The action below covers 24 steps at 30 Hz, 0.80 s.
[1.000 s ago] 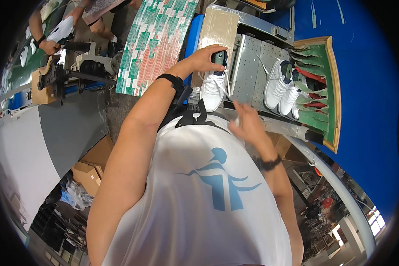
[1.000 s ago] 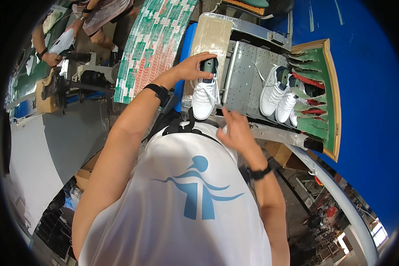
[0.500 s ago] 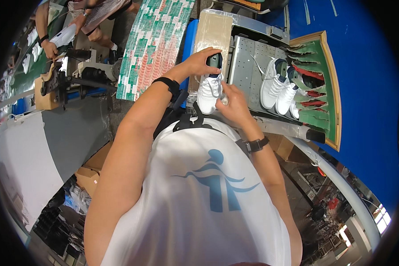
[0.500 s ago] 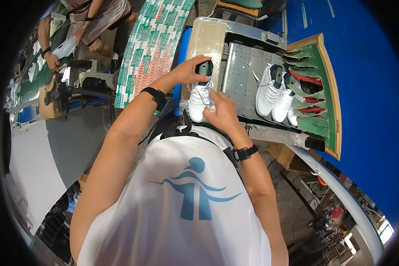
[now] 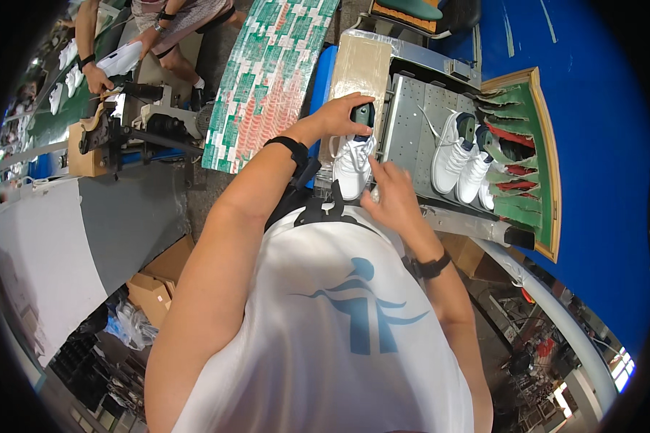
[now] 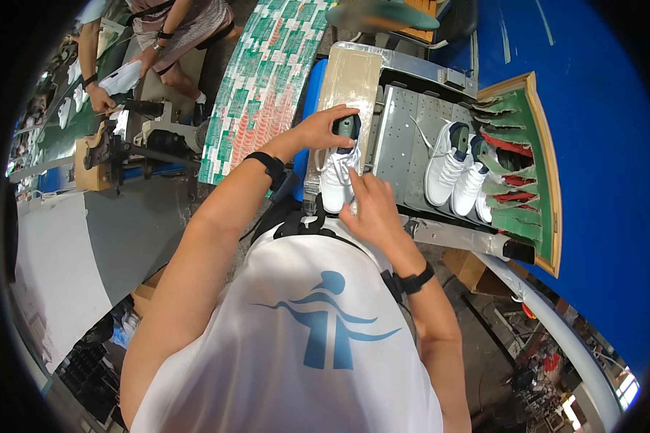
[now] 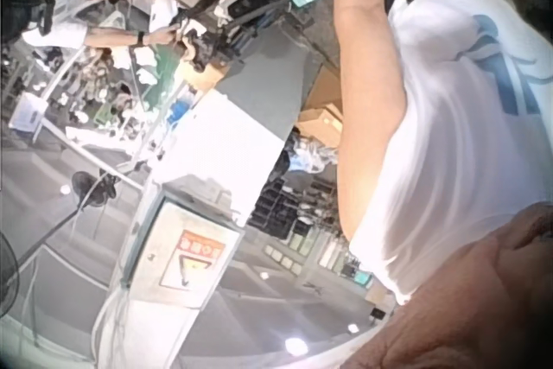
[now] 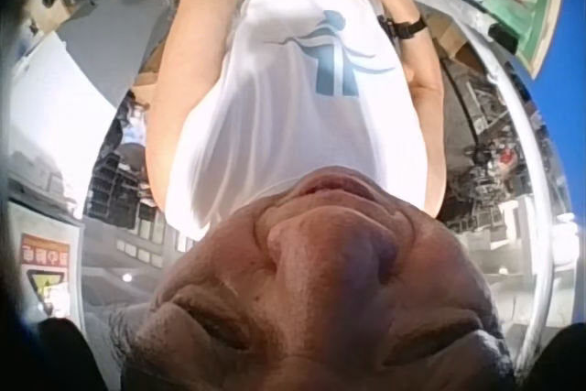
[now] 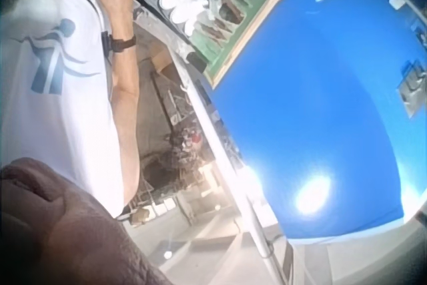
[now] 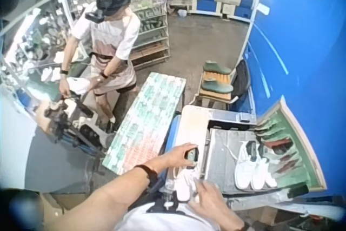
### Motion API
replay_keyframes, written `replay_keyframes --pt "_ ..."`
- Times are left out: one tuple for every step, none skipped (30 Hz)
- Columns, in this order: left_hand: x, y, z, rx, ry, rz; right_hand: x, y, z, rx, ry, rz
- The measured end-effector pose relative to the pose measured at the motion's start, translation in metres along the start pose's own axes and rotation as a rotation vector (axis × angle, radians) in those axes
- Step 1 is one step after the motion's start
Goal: Placing and removing white shoes from a lasting or steaming machine in a factory environment.
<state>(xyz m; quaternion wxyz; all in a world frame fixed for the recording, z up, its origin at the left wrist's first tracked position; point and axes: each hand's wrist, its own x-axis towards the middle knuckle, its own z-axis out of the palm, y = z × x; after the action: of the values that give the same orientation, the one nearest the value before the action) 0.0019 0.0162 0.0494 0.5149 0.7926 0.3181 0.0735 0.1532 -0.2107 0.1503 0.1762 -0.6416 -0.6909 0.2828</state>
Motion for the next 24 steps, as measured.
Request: replay_keyframes --pt "0.002 -0.001 0.001 0.001 0.000 0.000 0.012 0.003 0.004 -0.018 0.062 -0.060" --pt "0.004 -0.001 0.001 -0.001 0.002 0.008 0.022 0.006 0.008 -0.037 0.126 -0.120" --pt "0.005 -0.003 0.004 -0.004 0.007 0.013 0.028 0.010 0.013 -0.037 0.126 -0.123" --pt "0.005 -0.005 0.008 0.043 0.050 0.006 0.035 0.013 0.018 -0.048 0.077 -0.112" --pt "0.007 -0.006 0.008 0.049 0.055 0.010 0.042 0.015 0.020 -0.061 0.032 -0.102" --pt "0.002 -0.007 0.009 0.081 0.080 0.023 0.044 0.014 0.025 -0.058 0.033 -0.115" --pt "0.000 -0.007 0.006 0.118 0.107 0.038 0.045 0.010 0.027 -0.019 0.009 -0.092" --pt "0.004 -0.006 0.002 0.047 0.072 0.080 0.046 0.005 0.029 0.020 -0.013 -0.074" --pt "-0.002 -0.021 0.005 0.037 0.120 0.098 0.047 0.009 0.042 0.024 0.053 -0.172" --pt "-0.002 -0.029 0.012 0.055 0.133 0.124 0.047 0.007 0.041 0.048 -0.017 -0.105" --pt "0.001 -0.034 0.018 0.031 0.129 0.151 0.048 0.015 0.048 0.107 0.005 -0.100" --pt "0.005 -0.024 0.026 -0.038 0.101 0.136 0.043 0.023 0.045 0.172 -0.016 -0.037" --pt "0.003 -0.033 0.025 0.034 0.128 0.174 0.042 0.019 0.046 0.245 -0.031 -0.002" --pt "0.000 -0.030 0.026 0.007 0.113 0.153 0.038 0.019 0.044 0.317 -0.097 0.049" --pt "-0.003 -0.028 0.024 -0.020 0.099 0.132 0.031 0.020 0.038 0.363 -0.138 0.028" --pt "-0.001 -0.021 0.021 -0.038 0.066 0.126 0.018 0.033 0.039 0.355 -0.105 -0.023" --pt "-0.007 -0.022 0.018 -0.059 0.040 0.106 0.008 0.029 0.028 0.301 -0.126 -0.013" --pt "-0.009 -0.020 0.020 -0.007 0.077 0.083 0.002 0.030 0.018 0.315 -0.139 0.034" --pt "-0.010 -0.018 0.022 0.038 0.108 0.059 0.004 0.025 0.009 0.311 -0.134 0.001" --pt "-0.011 -0.015 0.019 0.033 0.097 0.054 0.003 0.021 0.000 0.303 -0.151 0.050" --pt "-0.009 -0.010 0.015 0.026 0.081 0.051 0.005 0.019 -0.006 0.295 -0.167 0.105" --pt "-0.008 -0.006 0.009 0.056 0.053 0.033 0.012 0.012 -0.005 0.248 -0.109 0.033" --pt "-0.010 -0.002 0.007 0.063 0.062 0.038 0.015 0.010 -0.001 0.244 -0.103 0.023" --pt "-0.010 0.002 0.008 0.029 0.045 0.029 0.021 0.011 0.004 0.055 -0.065 -0.055"
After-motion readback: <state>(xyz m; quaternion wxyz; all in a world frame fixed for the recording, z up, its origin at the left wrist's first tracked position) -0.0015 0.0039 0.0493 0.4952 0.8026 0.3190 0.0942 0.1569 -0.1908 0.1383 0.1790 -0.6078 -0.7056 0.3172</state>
